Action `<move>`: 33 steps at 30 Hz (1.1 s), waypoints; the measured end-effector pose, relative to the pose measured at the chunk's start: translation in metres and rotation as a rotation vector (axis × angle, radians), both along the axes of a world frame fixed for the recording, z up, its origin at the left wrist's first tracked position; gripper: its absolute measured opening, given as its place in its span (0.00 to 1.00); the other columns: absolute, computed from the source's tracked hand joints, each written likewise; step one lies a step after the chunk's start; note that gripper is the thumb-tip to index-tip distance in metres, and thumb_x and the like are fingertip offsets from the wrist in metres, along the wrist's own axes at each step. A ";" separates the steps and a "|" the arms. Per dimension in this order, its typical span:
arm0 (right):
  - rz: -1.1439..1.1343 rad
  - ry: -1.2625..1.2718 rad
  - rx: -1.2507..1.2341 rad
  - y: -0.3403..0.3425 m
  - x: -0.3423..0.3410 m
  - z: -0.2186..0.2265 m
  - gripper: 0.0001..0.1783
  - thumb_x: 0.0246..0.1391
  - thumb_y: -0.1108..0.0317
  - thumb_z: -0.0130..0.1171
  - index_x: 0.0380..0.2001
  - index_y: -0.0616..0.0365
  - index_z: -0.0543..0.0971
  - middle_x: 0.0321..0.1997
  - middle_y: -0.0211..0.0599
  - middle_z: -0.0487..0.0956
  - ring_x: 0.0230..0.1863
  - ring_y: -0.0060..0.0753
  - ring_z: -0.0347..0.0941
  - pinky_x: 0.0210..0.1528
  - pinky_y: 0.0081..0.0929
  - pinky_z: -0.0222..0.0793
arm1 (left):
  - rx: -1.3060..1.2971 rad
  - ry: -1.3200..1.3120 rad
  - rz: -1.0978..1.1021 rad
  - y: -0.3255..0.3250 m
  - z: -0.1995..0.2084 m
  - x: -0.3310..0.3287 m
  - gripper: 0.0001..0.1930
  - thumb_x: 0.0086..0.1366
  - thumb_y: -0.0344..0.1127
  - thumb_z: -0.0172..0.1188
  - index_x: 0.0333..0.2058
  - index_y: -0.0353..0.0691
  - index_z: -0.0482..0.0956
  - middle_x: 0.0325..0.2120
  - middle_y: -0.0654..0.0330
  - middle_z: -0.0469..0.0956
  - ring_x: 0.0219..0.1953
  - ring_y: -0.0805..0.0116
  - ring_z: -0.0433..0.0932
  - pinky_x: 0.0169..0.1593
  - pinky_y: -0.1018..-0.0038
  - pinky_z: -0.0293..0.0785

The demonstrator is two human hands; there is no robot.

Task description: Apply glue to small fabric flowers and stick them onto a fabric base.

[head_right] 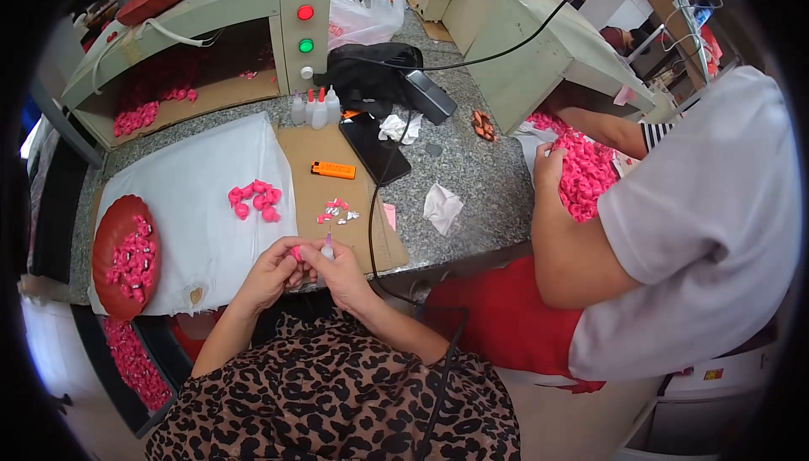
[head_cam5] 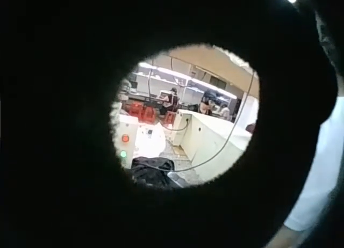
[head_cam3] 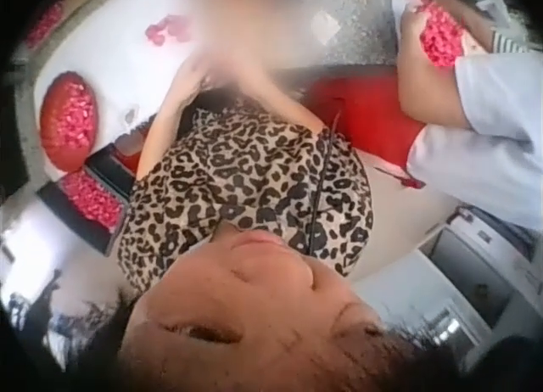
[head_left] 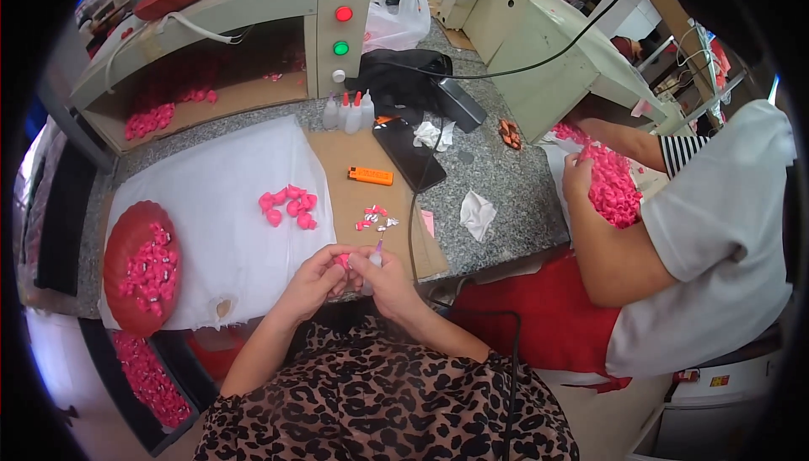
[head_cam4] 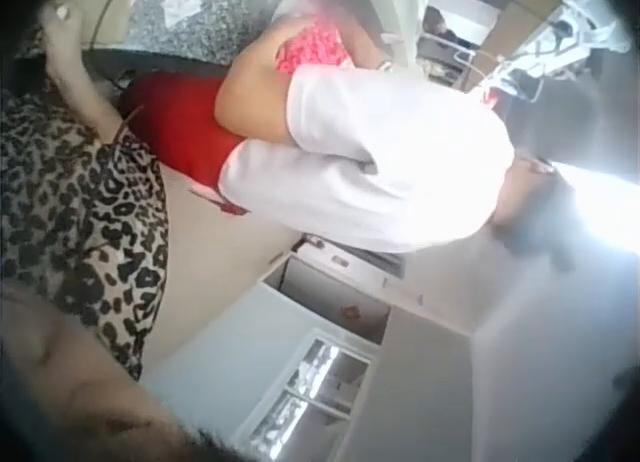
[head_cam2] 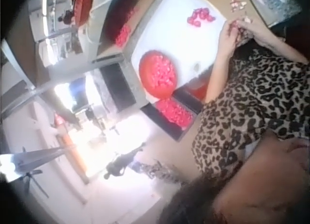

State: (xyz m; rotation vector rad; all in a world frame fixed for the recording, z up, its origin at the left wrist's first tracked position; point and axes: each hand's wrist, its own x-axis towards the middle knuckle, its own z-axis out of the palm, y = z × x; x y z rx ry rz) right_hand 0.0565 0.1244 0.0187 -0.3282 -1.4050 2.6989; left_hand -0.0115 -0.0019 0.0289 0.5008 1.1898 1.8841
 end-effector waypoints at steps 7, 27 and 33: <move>-0.037 -0.069 -0.033 0.004 0.004 0.005 0.09 0.50 0.64 0.52 0.27 0.59 0.74 0.20 0.27 0.72 0.19 0.14 0.64 0.23 0.10 0.59 | 0.030 -0.014 -0.068 0.005 -0.014 -0.001 0.13 0.64 0.38 0.41 0.44 0.39 0.62 0.21 0.66 0.64 0.18 0.82 0.56 0.22 0.87 0.52; -0.081 -0.025 0.202 -0.007 0.009 0.025 0.11 0.47 0.74 0.53 0.36 0.67 0.73 0.25 0.34 0.74 0.22 0.16 0.66 0.25 0.11 0.61 | 0.432 -0.585 -0.219 -0.007 -0.019 -0.006 0.19 0.64 0.43 0.38 0.51 0.40 0.59 0.27 0.63 0.65 0.22 0.77 0.60 0.24 0.82 0.56; -0.082 -0.040 0.216 -0.007 0.010 0.023 0.13 0.47 0.74 0.53 0.37 0.68 0.72 0.26 0.34 0.75 0.23 0.16 0.66 0.25 0.11 0.61 | 0.412 -0.619 -0.210 -0.006 -0.020 -0.007 0.17 0.64 0.44 0.37 0.46 0.41 0.62 0.24 0.64 0.66 0.19 0.77 0.61 0.21 0.82 0.56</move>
